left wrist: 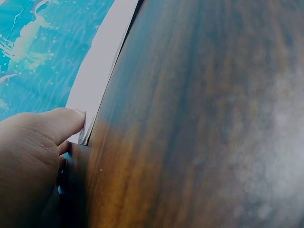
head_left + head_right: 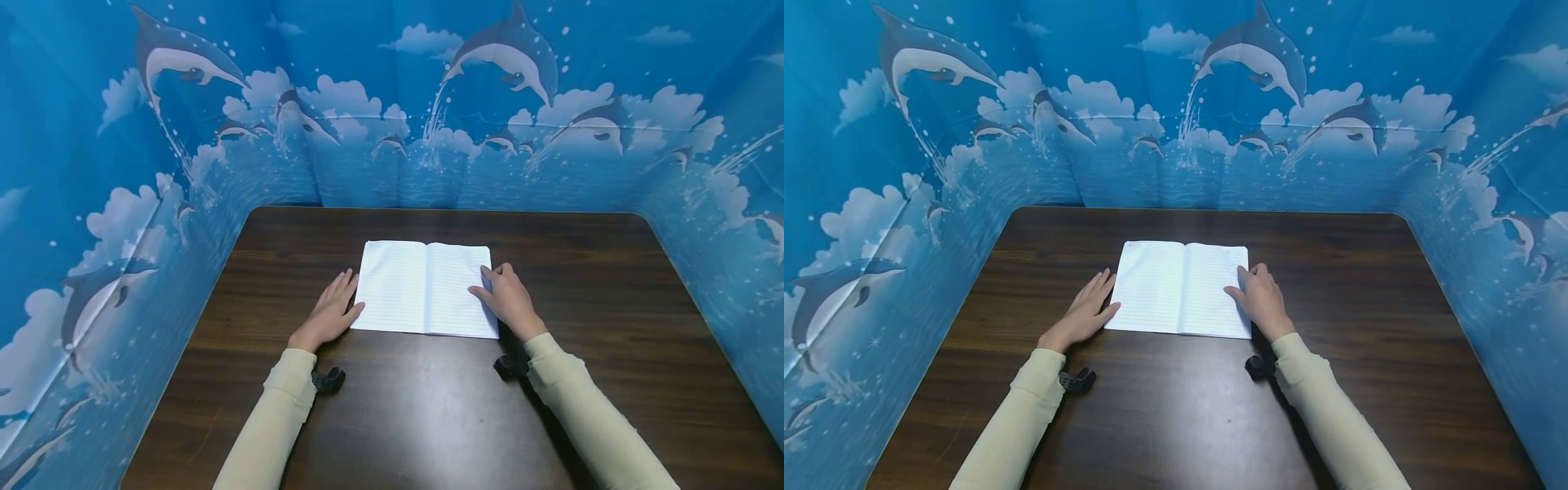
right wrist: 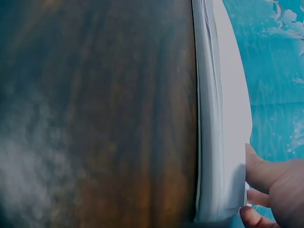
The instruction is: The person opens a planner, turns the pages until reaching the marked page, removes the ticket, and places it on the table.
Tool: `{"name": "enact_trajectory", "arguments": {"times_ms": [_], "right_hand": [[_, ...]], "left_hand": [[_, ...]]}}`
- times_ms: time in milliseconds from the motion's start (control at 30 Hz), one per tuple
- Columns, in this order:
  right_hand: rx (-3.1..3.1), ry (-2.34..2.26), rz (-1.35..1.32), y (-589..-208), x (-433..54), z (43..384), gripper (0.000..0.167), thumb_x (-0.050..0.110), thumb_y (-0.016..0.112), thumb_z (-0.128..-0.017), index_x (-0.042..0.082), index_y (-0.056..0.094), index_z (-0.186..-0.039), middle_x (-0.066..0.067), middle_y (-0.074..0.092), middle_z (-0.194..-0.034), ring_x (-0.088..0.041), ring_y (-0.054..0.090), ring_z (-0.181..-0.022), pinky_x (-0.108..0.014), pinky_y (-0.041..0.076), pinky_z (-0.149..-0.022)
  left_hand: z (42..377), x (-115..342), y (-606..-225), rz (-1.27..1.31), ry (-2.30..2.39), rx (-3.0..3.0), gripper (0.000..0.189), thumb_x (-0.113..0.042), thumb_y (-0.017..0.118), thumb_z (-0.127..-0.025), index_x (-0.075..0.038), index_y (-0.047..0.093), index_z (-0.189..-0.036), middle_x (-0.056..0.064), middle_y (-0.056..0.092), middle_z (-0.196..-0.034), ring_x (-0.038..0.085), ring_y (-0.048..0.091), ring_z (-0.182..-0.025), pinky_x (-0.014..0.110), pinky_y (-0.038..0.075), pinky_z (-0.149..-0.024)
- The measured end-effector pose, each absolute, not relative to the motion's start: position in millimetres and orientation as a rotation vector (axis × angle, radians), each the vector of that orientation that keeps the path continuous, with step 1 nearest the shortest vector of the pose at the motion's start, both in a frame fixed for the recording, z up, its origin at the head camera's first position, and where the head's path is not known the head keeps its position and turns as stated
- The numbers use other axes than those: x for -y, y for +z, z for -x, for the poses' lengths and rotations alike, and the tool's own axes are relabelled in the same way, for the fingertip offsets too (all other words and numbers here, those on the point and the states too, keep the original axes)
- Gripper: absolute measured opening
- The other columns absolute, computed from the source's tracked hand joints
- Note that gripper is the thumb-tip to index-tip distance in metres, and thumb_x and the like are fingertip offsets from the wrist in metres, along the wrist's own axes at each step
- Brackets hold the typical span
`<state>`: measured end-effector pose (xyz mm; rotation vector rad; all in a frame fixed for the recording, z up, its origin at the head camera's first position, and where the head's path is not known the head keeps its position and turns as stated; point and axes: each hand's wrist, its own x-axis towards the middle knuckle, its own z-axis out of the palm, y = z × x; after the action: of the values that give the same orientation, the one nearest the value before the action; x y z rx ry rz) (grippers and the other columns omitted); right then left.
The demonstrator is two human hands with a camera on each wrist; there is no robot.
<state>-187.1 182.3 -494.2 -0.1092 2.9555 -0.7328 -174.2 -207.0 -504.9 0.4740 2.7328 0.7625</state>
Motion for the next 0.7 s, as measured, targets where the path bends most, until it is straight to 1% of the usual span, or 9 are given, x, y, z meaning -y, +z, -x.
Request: {"name": "enact_trajectory", "arguments": {"times_ms": [133,300,400,467,500,533,600,667,700], "right_hand": [[-2.959,-0.744,0.102,-494.0,-183.0,185.7,0.066,0.033,0.07,-0.101,0.002,0.048,-0.154,-0.026,0.053,-0.125,-0.031,0.053,-0.097,-0.042,0.05,-0.079],[-3.002,-0.746,0.096,-494.6,-180.4,185.7,0.056,0.031,0.074,-0.099,0.006,0.059,-0.147,-0.022,0.057,-0.117,-0.03,0.049,-0.094,-0.039,0.04,-0.076],[-3.05,-0.716,0.12,-494.6,-177.8,186.6,0.049,0.027,0.076,-0.097,0.007,0.066,-0.141,-0.02,0.064,-0.115,-0.032,0.054,-0.095,-0.04,0.037,-0.077],[-3.076,-0.693,0.136,-494.0,-176.9,187.5,0.046,0.023,0.076,-0.096,0.007,0.068,-0.139,-0.02,0.069,-0.118,-0.036,0.061,-0.101,-0.045,0.042,-0.081],[-3.078,-0.707,0.137,-493.0,-176.7,187.5,0.047,0.021,0.077,-0.096,0.006,0.067,-0.14,-0.021,0.07,-0.122,-0.039,0.064,-0.106,-0.048,0.046,-0.086],[-3.073,-0.732,0.137,-492.1,-176.9,187.5,0.048,0.018,0.077,-0.096,0.005,0.065,-0.141,-0.022,0.07,-0.126,-0.04,0.066,-0.111,-0.051,0.05,-0.092],[-3.033,-0.826,0.117,-490.1,-177.9,187.8,0.053,0.015,0.076,-0.096,0.004,0.059,-0.146,-0.024,0.066,-0.136,-0.041,0.065,-0.122,-0.056,0.052,-0.102],[-2.969,-0.964,0.075,-488.1,-179.8,188.0,0.059,0.013,0.073,-0.098,0.003,0.051,-0.152,-0.027,0.064,-0.136,-0.043,0.064,-0.12,-0.056,0.053,-0.1],[-2.937,-1.031,0.055,-486.5,-180.9,188.1,0.06,0.013,0.072,-0.099,0.002,0.048,-0.154,-0.027,0.063,-0.133,-0.041,0.064,-0.115,-0.053,0.055,-0.097]], "left_hand": [[174.4,205.9,-504.2,-0.467,0.753,-2.733,0.072,-0.043,0.043,-0.112,-0.013,0.012,-0.169,0.011,0.001,-0.178,0.032,-0.001,-0.165,0.058,0.005,-0.132],[173.4,205.0,-503.3,-0.465,0.753,-2.738,0.072,-0.044,0.043,-0.111,-0.012,0.012,-0.169,0.011,0.001,-0.178,0.032,0.0,-0.165,0.058,0.006,-0.132],[172.6,204.9,-503.8,-0.464,0.762,-2.739,0.073,-0.043,0.043,-0.111,-0.011,0.013,-0.169,0.012,0.002,-0.178,0.033,0.0,-0.165,0.058,0.006,-0.131],[172.7,205.3,-504.8,-0.465,0.765,-2.741,0.073,-0.042,0.044,-0.111,-0.009,0.014,-0.168,0.013,0.003,-0.177,0.034,0.001,-0.165,0.059,0.006,-0.131],[173.0,205.6,-505.4,-0.466,0.765,-2.741,0.072,-0.042,0.044,-0.111,-0.009,0.014,-0.168,0.013,0.003,-0.177,0.034,0.001,-0.165,0.059,0.006,-0.131],[173.2,205.9,-506.0,-0.466,0.765,-2.74,0.073,-0.042,0.044,-0.111,-0.009,0.014,-0.168,0.013,0.003,-0.177,0.034,0.0,-0.165,0.059,0.006,-0.131],[174.0,206.6,-506.9,-0.466,0.767,-2.736,0.073,-0.043,0.043,-0.111,-0.009,0.013,-0.168,0.013,0.002,-0.177,0.034,0.0,-0.165,0.06,0.006,-0.131],[175.4,207.3,-507.5,-0.469,0.768,-2.733,0.073,-0.044,0.043,-0.111,-0.009,0.013,-0.168,0.012,0.002,-0.178,0.033,-0.001,-0.165,0.06,0.005,-0.131],[176.1,207.6,-507.6,-0.47,0.771,-2.732,0.074,-0.044,0.043,-0.111,-0.01,0.012,-0.169,0.012,0.001,-0.178,0.033,-0.002,-0.165,0.059,0.005,-0.131]]}}
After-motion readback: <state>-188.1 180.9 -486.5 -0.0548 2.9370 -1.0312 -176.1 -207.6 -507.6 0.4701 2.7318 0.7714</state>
